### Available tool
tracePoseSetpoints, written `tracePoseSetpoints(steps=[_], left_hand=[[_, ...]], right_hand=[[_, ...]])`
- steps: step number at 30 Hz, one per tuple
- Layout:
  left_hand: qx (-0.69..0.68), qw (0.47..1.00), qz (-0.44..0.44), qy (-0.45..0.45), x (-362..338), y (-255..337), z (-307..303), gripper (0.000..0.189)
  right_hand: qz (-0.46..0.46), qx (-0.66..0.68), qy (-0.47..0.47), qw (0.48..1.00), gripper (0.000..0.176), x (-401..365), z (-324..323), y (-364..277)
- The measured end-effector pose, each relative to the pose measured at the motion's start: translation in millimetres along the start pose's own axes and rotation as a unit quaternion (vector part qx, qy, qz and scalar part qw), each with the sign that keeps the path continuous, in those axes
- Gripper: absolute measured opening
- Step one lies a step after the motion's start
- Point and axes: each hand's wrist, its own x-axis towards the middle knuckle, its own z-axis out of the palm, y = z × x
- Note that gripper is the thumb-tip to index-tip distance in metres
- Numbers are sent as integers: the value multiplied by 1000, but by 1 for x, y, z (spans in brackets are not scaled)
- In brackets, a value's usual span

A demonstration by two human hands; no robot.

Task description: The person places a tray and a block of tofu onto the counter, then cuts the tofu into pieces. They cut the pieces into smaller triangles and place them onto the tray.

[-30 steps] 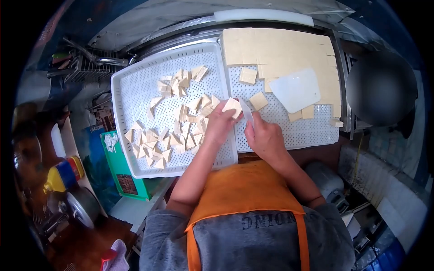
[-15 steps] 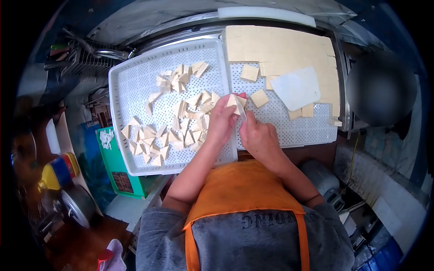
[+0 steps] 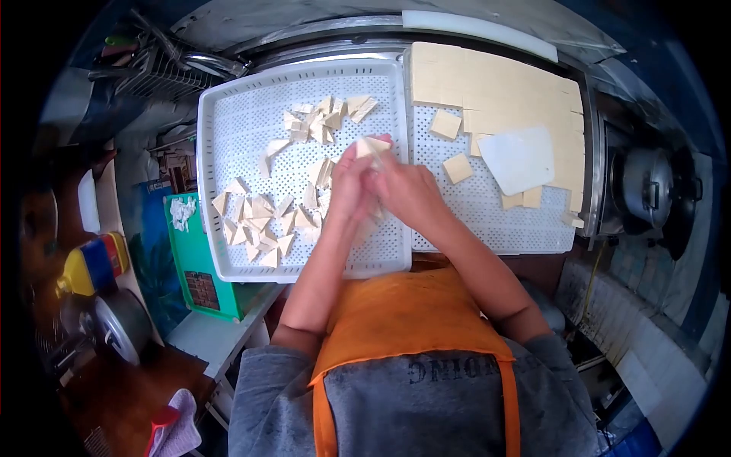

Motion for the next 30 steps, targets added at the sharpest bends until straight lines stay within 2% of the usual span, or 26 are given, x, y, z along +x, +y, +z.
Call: tracePoseSetpoints(steps=[2, 4, 5, 6, 7, 8, 9, 11, 12, 14, 16, 19, 22, 25, 28, 30], left_hand=[[-12, 1000, 15, 11, 16, 16, -16, 32], [-8, 996, 30, -85, 44, 27, -62, 36], [25, 998, 47, -12, 50, 31, -61, 37], [133, 988, 65, 31, 55, 39, -66, 38], [311, 936, 150, 64, 63, 38, -74, 37], [474, 845, 229, 92, 72, 32, -80, 36], [563, 758, 316, 88, 74, 29, -72, 37], [699, 534, 470, 73, 74, 27, -37, 40], [674, 627, 389, 28, 69, 24, -16, 37], [667, 651, 360, -50, 79, 2, 9, 37], [671, 648, 346, -101, 88, -23, 37, 37], [694, 609, 355, -149, 91, -50, 66, 35], [695, 597, 386, -111, 86, -52, 74, 34], [739, 623, 227, -115, 64, -35, 80, 33], [597, 779, 170, -90, 53, -44, 57, 30], [499, 857, 83, -99, 59, -58, 30, 31]], right_hand=[[-29, 30, 21, 999, 30, 18, 16, 11], [-20, 66, 29, 997, 31, 20, 21, 13], [1, 86, 25, 996, 30, 18, 21, 13], [22, 107, 20, 994, 29, 14, 22, 12], [38, 109, 28, 993, 30, 7, 23, 14], [55, 111, 37, 992, 31, -4, 24, 20], [74, 112, 44, 990, 33, -17, 23, 25], [97, 123, 87, 984, 32, -39, 17, 33], [108, 129, 108, 980, 32, -49, 14, 38], [120, 113, 137, 977, 33, -66, 7, 52], [134, 101, 162, 972, 33, -79, -4, 63], [144, 78, 203, 966, 30, -89, -22, 78], [153, 23, 210, 965, 30, -97, -37, 91], [132, 8, 239, 962, 29, -98, -44, 92], [138, -34, 229, 963, 28, -93, -50, 78], [129, -59, 216, 966, 27, -87, -52, 62]])
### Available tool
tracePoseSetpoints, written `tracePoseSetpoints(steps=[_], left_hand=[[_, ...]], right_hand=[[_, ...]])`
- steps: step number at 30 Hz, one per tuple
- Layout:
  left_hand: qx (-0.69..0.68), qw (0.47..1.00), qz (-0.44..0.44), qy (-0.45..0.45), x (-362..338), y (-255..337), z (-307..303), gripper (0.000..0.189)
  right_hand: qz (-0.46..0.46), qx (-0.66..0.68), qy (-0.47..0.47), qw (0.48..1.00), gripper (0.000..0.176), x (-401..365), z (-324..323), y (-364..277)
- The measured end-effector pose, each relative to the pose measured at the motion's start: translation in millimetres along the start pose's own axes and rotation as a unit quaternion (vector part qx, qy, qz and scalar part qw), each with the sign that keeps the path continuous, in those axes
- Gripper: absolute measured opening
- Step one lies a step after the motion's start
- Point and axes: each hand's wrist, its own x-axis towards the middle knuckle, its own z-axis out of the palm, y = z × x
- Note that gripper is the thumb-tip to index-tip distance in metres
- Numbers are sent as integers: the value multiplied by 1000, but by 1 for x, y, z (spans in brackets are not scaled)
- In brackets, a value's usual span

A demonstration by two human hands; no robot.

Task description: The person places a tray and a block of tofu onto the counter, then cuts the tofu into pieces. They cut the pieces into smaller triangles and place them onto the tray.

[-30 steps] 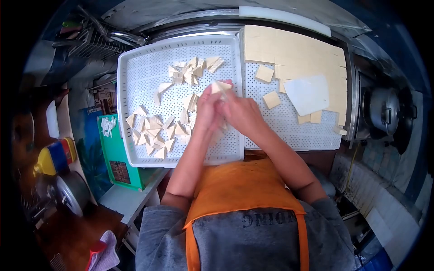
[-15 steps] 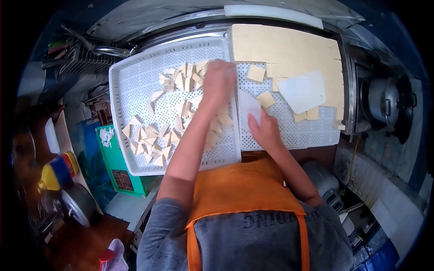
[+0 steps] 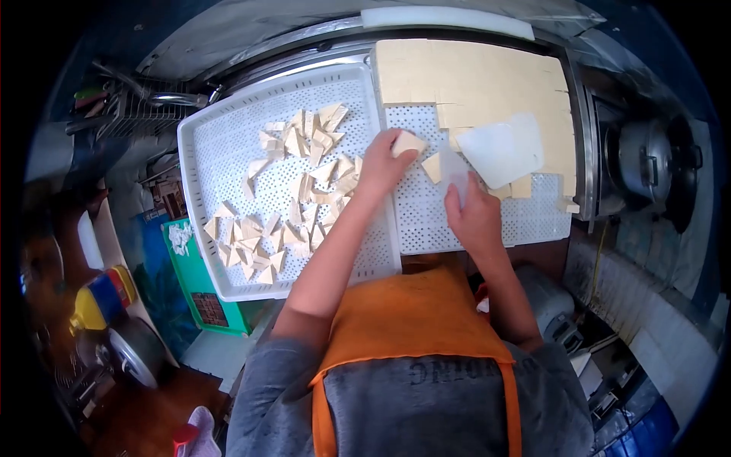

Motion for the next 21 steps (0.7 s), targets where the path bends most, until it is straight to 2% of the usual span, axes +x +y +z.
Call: tracePoseSetpoints(steps=[4, 5, 8, 15, 21], left_hand=[[-219, 964, -138, -56, -17, 17, -11, 35], [-212, 969, -111, -64, -18, 11, -12, 39], [-328, 936, -113, -69, -28, 28, -21, 40], [-309, 938, -132, -87, -36, 34, -31, 42], [-309, 939, -111, -104, -37, 27, -30, 40]], right_hand=[[-63, -32, -39, 997, 23, 7, 10, -21], [-73, -40, -48, 995, 22, 9, 13, -26], [-80, -46, -67, 993, 17, 12, 16, -41], [-84, -48, -90, 991, 17, 12, 17, -53], [-92, -40, -98, 990, 29, 10, 25, -48]])
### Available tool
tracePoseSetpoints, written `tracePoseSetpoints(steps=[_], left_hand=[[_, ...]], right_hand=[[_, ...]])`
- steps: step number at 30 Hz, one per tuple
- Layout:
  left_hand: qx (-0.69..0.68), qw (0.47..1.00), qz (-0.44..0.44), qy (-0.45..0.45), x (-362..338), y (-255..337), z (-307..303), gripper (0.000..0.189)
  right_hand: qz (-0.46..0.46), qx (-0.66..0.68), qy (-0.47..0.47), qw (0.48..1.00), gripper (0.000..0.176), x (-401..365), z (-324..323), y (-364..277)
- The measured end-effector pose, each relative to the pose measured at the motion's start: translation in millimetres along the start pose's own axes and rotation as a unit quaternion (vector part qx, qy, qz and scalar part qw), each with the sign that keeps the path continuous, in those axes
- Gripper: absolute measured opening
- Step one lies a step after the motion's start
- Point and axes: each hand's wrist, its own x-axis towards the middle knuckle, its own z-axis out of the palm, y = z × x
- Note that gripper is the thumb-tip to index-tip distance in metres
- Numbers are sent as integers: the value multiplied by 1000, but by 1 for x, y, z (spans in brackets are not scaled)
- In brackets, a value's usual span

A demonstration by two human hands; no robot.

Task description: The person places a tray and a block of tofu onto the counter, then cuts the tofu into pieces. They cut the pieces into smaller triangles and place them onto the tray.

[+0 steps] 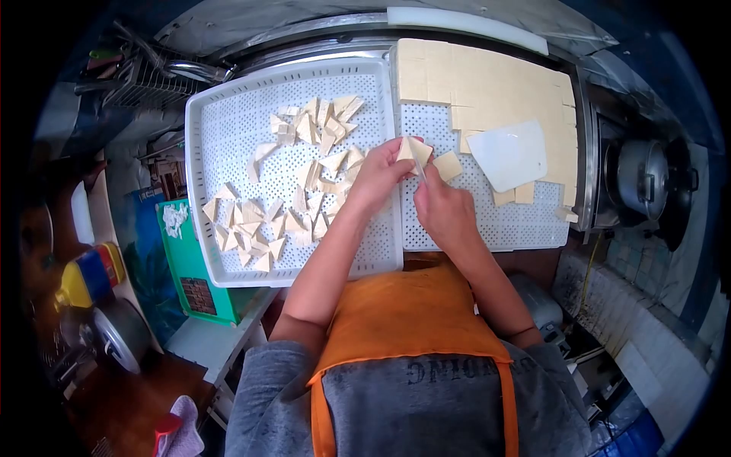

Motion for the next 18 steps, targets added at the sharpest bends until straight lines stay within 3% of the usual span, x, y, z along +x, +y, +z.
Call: tracePoseSetpoints(steps=[2, 6, 9, 10, 11, 12, 14, 15, 17, 18], left_hand=[[-8, 1000, 5, 5, -1, -1, 1, 40], [-264, 964, 36, -22, -1, 1, -21, 37], [-229, 970, 84, -4, 6, -3, -61, 35], [-36, 992, 63, 101, 0, 17, -63, 34], [160, 966, 40, 199, -4, 38, -64, 32], [311, 914, 116, 234, -6, 40, -77, 35], [558, 736, 249, 292, -3, 40, -83, 37], [652, 621, 301, 313, -2, 40, -80, 36], [580, 729, 299, 205, 14, 23, -71, 28], [558, 750, 295, 199, 16, 18, -41, 22]], right_hand=[[5, 20, -23, 1000, 31, 11, 10, 5], [18, 129, -30, 991, 34, 23, 12, 9], [46, 240, 32, 969, 31, 13, 3, 9], [63, 256, 44, 964, 29, 9, -1, 12], [80, 271, 58, 958, 28, 4, -8, 19], [98, 285, 72, 951, 26, -1, -14, 27], [143, 269, 98, 948, 25, -14, -14, 52], [165, 261, 110, 945, 24, -21, -13, 64], [203, 248, 121, 939, 24, -32, -17, 80], [221, 242, 126, 936, 23, -36, -19, 85]])
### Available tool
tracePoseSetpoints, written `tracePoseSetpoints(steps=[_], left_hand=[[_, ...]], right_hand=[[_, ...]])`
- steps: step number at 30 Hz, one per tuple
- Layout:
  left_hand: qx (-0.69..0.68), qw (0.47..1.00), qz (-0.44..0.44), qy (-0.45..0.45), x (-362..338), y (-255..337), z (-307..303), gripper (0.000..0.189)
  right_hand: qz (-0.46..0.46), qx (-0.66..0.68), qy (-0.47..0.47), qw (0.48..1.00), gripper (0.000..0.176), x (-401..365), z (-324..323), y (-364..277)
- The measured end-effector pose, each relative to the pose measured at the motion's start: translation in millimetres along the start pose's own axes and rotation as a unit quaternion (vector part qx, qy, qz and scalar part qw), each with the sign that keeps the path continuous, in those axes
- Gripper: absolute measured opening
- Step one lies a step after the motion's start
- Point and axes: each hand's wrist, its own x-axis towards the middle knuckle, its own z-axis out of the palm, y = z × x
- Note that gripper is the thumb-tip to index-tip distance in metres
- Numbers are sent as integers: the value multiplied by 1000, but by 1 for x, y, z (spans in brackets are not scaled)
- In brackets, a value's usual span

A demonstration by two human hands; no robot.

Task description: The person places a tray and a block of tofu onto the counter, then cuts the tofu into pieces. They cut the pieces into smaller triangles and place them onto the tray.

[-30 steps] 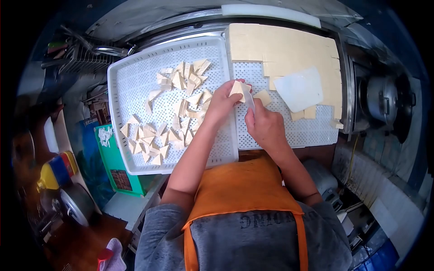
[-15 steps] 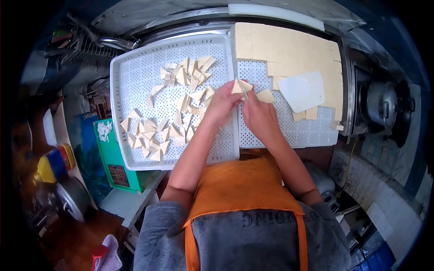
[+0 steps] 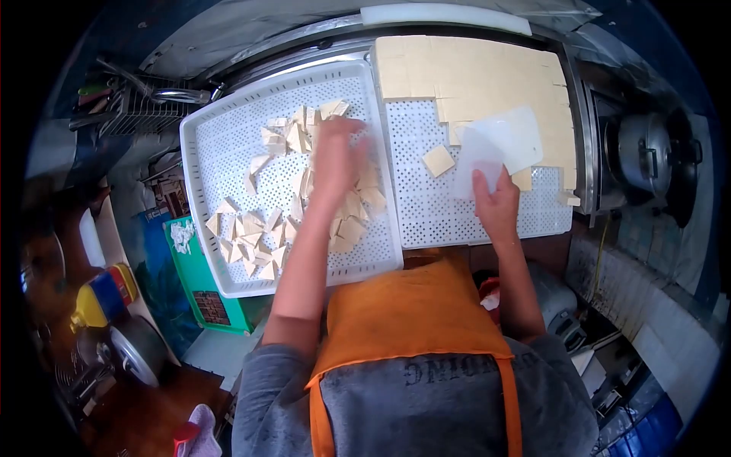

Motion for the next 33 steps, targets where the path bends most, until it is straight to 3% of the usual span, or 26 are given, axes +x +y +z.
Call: tracePoseSetpoints(steps=[1, 2, 4, 8, 11, 12, 14, 17, 18, 21, 33], left_hand=[[13, 997, 37, -73, 1, 23, 8, 22], [14, 992, -6, -124, -1, 42, 24, 25], [61, 982, 18, -178, -8, 66, 56, 31], [28, 986, 53, -157, -22, 88, 83, 46], [-75, 963, -90, -241, -27, 93, 81, 44], [-174, 950, -127, -225, -32, 86, 86, 41], [-368, 889, -198, -187, -43, 64, 100, 37], [-513, 748, -355, -227, -35, 74, 68, 34], [-513, 753, -351, -216, -37, 73, 67, 30], [-585, 704, -353, -194, -38, 73, 58, 31], [-562, 722, -342, -213, -45, 65, 51, 33]], right_hand=[[-4, -17, 5, 1000, 23, 0, -5, 3], [-9, -34, 10, 999, 24, -1, -9, 5], [-16, -59, 18, 998, 24, -3, -15, 6], [-73, -130, 27, 989, 23, -8, -23, 2], [-97, -173, 21, 980, 20, -15, -21, 0], [-96, -182, 18, 978, 19, -17, -19, -1], [-111, -206, 21, 972, 19, -24, -15, -14], [-147, -234, -6, 961, 19, -30, -5, -26], [-149, -238, -28, 959, 20, -31, -3, -31], [-167, -247, -68, 952, 20, -33, 9, -37], [-185, -260, -105, 942, 16, -35, 21, -52]])
